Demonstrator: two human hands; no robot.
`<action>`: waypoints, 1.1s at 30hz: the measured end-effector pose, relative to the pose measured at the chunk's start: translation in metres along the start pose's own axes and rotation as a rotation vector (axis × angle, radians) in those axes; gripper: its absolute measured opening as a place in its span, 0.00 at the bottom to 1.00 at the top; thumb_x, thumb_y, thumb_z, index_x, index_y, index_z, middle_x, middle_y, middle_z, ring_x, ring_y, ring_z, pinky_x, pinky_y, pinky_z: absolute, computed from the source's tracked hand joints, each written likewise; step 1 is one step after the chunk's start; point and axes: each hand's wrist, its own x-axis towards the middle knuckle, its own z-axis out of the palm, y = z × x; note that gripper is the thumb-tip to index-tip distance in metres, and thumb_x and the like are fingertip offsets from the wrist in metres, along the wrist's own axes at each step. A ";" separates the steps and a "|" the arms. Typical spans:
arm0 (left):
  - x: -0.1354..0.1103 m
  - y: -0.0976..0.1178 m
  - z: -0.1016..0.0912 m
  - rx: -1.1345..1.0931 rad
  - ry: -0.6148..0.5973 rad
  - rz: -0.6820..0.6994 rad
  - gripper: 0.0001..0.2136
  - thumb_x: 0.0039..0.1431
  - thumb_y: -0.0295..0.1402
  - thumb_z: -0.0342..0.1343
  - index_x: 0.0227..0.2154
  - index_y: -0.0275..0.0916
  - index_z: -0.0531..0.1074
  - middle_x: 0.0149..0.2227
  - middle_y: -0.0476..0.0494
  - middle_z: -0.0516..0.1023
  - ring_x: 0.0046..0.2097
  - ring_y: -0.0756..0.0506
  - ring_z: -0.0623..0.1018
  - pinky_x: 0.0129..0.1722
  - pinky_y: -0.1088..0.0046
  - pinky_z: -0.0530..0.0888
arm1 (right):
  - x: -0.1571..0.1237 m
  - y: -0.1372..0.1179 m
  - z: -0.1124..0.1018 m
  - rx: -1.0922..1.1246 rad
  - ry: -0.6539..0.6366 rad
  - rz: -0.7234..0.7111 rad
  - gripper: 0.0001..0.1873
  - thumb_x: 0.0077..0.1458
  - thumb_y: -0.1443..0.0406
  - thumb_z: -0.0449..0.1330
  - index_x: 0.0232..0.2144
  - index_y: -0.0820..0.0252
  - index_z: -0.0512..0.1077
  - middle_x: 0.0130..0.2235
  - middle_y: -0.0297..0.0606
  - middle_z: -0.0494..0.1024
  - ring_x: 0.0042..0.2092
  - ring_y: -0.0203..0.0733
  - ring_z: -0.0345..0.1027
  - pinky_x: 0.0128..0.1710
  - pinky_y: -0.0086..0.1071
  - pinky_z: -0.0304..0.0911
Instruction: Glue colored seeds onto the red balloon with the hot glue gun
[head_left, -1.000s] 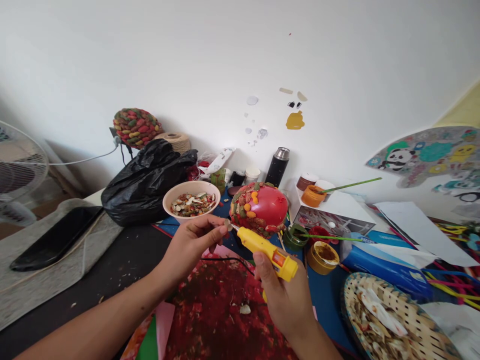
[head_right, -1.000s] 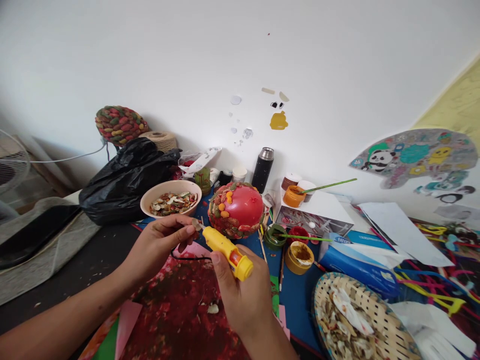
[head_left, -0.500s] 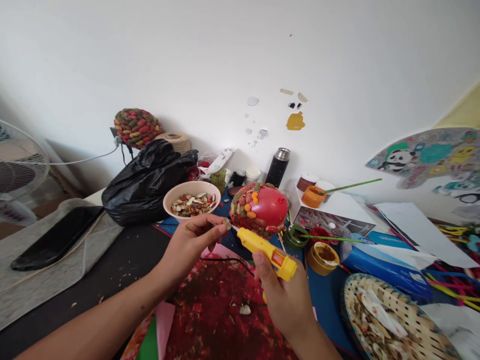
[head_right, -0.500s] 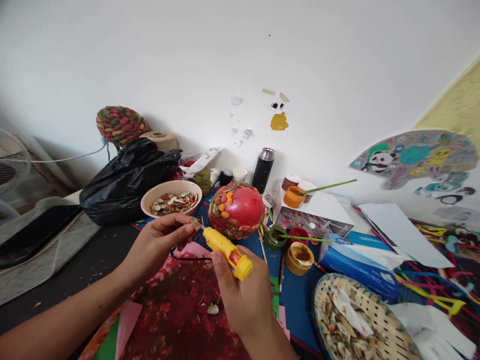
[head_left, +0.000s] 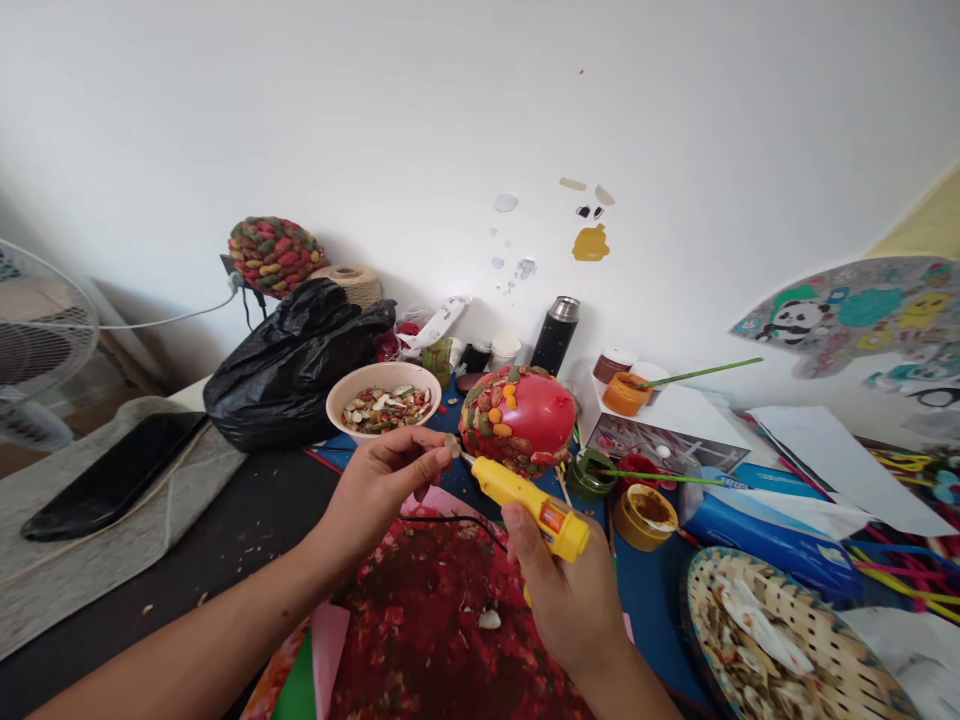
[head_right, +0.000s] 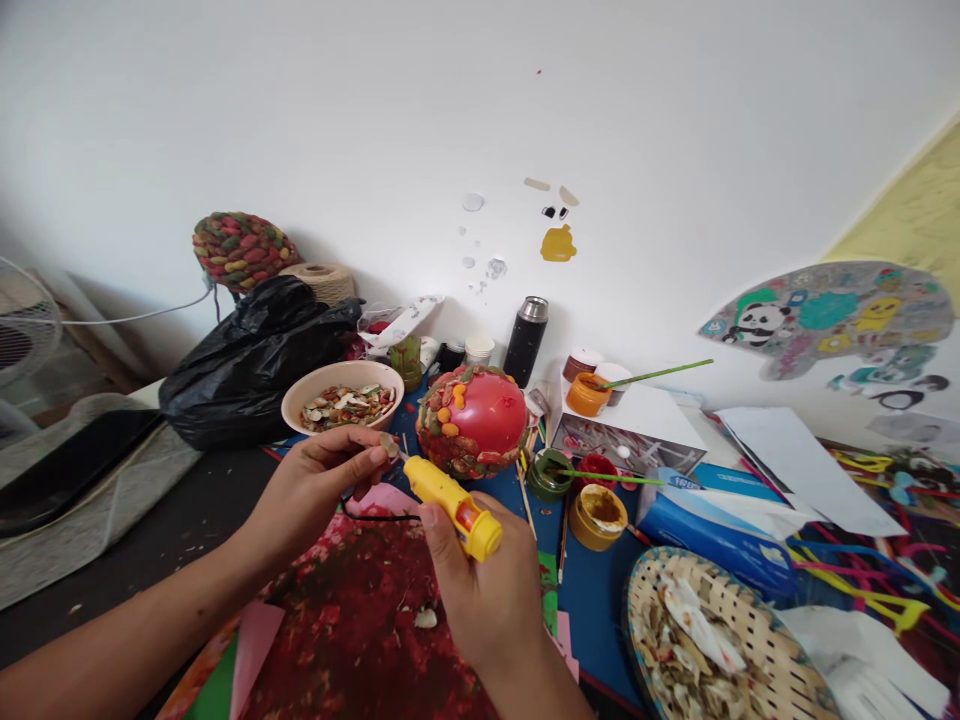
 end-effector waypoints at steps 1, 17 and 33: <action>0.000 -0.001 0.000 -0.005 0.000 0.003 0.21 0.51 0.51 0.79 0.32 0.38 0.84 0.25 0.50 0.78 0.23 0.52 0.67 0.22 0.76 0.64 | 0.000 0.000 0.000 -0.005 -0.003 0.000 0.30 0.77 0.47 0.57 0.23 0.54 0.69 0.20 0.30 0.71 0.22 0.38 0.65 0.24 0.30 0.58; 0.001 -0.005 -0.002 -0.031 0.009 0.004 0.21 0.51 0.51 0.79 0.33 0.38 0.85 0.22 0.52 0.74 0.24 0.52 0.66 0.22 0.77 0.64 | 0.003 -0.002 0.000 -0.010 -0.017 -0.029 0.29 0.77 0.48 0.57 0.25 0.55 0.73 0.21 0.31 0.72 0.22 0.38 0.66 0.23 0.29 0.59; 0.002 -0.006 -0.003 -0.041 0.023 0.003 0.21 0.52 0.52 0.79 0.33 0.37 0.85 0.23 0.51 0.75 0.24 0.53 0.67 0.22 0.78 0.66 | 0.003 -0.003 -0.001 -0.017 -0.029 -0.073 0.28 0.78 0.51 0.57 0.25 0.55 0.73 0.22 0.31 0.72 0.23 0.37 0.66 0.26 0.29 0.60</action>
